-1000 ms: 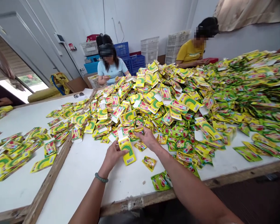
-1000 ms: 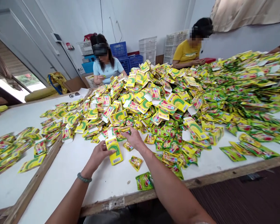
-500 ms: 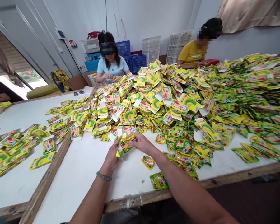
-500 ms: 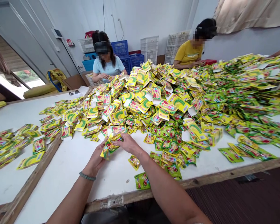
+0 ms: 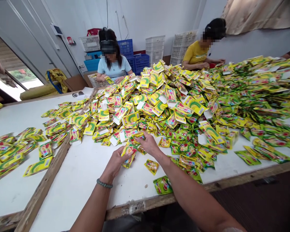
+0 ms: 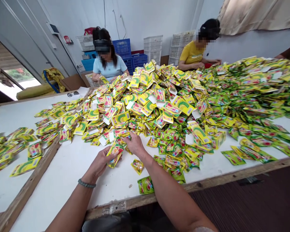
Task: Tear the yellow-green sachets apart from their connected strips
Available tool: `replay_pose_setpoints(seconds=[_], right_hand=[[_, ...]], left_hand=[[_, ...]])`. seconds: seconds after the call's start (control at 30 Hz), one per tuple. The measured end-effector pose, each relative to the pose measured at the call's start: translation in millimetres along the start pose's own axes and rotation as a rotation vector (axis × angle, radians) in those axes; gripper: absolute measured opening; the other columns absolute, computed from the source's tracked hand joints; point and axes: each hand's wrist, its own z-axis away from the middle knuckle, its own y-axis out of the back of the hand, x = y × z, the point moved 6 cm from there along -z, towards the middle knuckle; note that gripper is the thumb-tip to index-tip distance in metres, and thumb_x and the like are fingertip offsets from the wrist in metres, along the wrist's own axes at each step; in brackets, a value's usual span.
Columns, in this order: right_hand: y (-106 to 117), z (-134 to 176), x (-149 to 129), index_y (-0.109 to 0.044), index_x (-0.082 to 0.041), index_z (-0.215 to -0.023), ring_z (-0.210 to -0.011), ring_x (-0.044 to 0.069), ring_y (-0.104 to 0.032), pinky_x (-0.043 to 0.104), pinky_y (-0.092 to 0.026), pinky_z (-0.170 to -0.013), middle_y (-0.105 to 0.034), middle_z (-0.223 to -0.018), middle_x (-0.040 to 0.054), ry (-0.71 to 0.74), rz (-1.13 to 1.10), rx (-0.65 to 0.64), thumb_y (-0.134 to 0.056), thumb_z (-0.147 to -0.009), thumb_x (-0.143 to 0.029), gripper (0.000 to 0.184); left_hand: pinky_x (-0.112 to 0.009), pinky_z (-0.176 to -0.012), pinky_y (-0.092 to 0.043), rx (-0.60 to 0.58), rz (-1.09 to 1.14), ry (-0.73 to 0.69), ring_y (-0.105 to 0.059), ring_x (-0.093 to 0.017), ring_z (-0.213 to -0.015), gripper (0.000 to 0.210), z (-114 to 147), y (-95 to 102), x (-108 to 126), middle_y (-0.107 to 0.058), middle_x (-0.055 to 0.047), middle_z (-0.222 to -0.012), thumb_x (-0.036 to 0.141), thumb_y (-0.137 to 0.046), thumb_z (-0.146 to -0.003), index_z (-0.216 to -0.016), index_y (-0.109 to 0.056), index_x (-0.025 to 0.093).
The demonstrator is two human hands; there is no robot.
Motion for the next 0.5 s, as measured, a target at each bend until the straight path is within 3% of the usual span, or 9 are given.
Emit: replay_pose_setpoints(seconds=[0.23,0.37,0.5], right_hand=[[2,3,-3,-0.067,-0.018,-0.093,-0.079,0.018,-0.061,0.028,-0.046,-0.072,-0.069,-0.085,0.0021,-0.041,0.109,-0.271,-0.062,-0.075,-0.035,0.026],[-4,6,-12,-0.069,-0.018,-0.087,-0.086,0.018,-0.06,0.027,-0.044,-0.077,-0.067,-0.091,0.0024,0.109,0.158,-0.302,-0.065,-0.073,-0.026,0.017],[-11,8,-11,-0.068,-0.02,-0.088,-0.082,0.016,-0.06,0.025,-0.043,-0.072,-0.067,-0.087,0.0002,0.102,0.172,-0.266,-0.066,-0.07,-0.02,0.018]], left_hand=[[-0.022,-0.06,-0.046,0.049,-0.054,-0.058,-0.061,-0.013,-0.065,0.035,3,3.0,4,-0.068,-0.002,-0.083,0.033,-0.075,-0.066,-0.094,-0.063,0.016],[-0.024,-0.059,-0.049,-0.038,-0.107,0.006,-0.059,-0.012,-0.061,0.037,4,-3.4,1,-0.067,-0.002,-0.08,0.03,-0.076,-0.064,-0.095,-0.063,0.015],[-0.03,-0.064,-0.053,-0.041,-0.046,0.038,-0.06,-0.013,-0.061,0.038,1,-4.8,0,-0.066,-0.002,-0.082,0.029,-0.077,-0.063,-0.095,-0.061,0.015]])
